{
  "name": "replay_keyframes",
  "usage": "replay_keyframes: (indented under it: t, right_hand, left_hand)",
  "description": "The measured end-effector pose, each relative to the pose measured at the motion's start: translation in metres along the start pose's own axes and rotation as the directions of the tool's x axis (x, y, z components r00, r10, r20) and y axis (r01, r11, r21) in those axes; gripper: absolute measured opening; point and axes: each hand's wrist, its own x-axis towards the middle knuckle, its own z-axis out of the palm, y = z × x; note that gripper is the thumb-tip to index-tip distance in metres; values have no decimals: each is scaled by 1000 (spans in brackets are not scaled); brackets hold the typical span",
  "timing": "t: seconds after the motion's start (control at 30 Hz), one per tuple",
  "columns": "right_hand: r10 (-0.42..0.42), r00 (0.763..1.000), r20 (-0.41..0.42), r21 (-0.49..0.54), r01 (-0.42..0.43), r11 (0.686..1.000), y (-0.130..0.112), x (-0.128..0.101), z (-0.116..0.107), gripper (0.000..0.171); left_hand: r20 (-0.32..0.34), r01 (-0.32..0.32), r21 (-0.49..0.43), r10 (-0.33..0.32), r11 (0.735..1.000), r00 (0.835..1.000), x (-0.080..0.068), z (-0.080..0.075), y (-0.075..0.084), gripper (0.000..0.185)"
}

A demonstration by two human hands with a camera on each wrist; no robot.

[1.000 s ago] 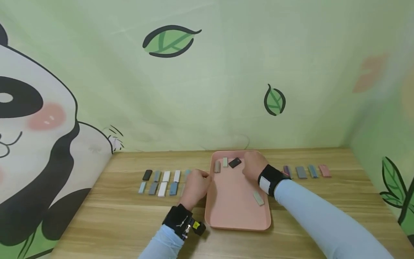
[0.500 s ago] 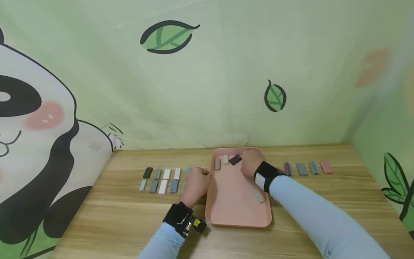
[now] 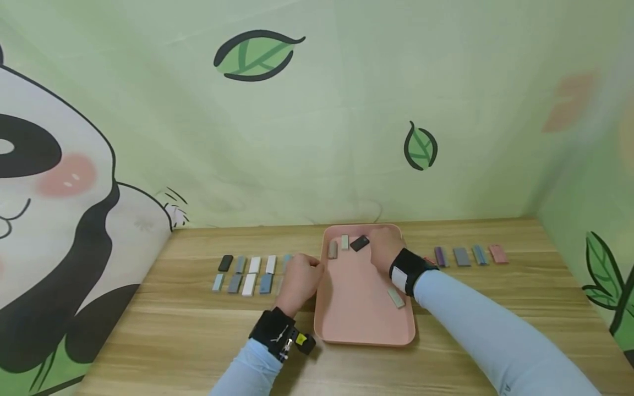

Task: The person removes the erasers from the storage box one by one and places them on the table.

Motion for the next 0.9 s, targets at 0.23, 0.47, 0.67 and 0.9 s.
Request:
replay_keyframes:
  t: [0.23,0.47,0.67,0.9]
  right_hand:
    - [41,999,24,121,-44,992,-1,-4,-1,17]
    - [97,993,71,344,-116,932,1,-9,-11,12]
    - [100,993,68,340,-117,933,11,-17,-36,22]
    - [134,990,-52,296,-113,949,47,-28,-65,27]
  left_hand:
    - [-16,-29,6,29,1000,999,-1,1,0,30]
    - [-12,-16,-6,16,1000,1000,-1,1,0,29]
    - [0,-2,-17,2,1000,1000,-1,2,1,29]
    - [-13,-4,-29,4,1000,1000,-1,3,-1,26]
